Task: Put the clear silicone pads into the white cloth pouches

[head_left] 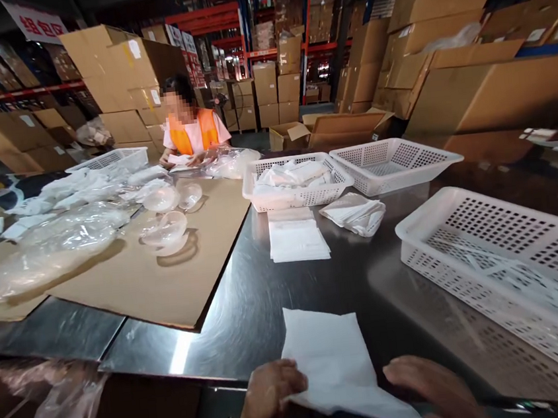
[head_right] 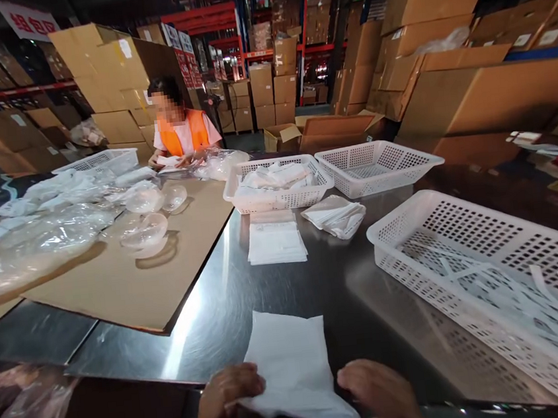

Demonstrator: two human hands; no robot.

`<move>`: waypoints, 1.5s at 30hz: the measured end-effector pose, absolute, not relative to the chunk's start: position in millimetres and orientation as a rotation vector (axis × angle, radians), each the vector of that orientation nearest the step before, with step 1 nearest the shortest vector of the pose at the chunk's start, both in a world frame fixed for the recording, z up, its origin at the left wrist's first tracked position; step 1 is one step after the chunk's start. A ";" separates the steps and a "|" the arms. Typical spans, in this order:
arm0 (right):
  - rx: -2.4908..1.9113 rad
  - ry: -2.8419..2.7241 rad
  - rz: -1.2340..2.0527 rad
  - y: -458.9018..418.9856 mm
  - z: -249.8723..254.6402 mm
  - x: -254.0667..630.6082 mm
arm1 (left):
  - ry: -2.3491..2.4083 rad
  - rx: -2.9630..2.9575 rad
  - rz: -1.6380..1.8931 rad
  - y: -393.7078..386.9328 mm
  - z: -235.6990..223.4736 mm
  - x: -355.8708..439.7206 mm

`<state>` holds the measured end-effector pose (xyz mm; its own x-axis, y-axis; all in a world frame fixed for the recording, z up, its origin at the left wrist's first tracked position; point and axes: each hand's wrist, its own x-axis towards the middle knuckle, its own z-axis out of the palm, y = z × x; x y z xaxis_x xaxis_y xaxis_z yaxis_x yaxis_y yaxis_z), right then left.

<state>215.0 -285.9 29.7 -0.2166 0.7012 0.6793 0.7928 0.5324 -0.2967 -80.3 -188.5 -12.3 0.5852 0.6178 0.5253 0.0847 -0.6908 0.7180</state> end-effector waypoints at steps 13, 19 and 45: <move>-0.813 -2.509 -0.322 -266.6 14.4 199.8 | 0.119 2.205 0.297 -160.7 29.4 -67.9; -1.015 -2.037 0.179 -279.8 -3.9 196.7 | 0.323 2.096 0.718 -172.2 2.2 -79.9; -1.739 -1.410 -0.346 -263.0 9.0 159.1 | 1.392 2.275 0.961 -182.8 1.1 -35.4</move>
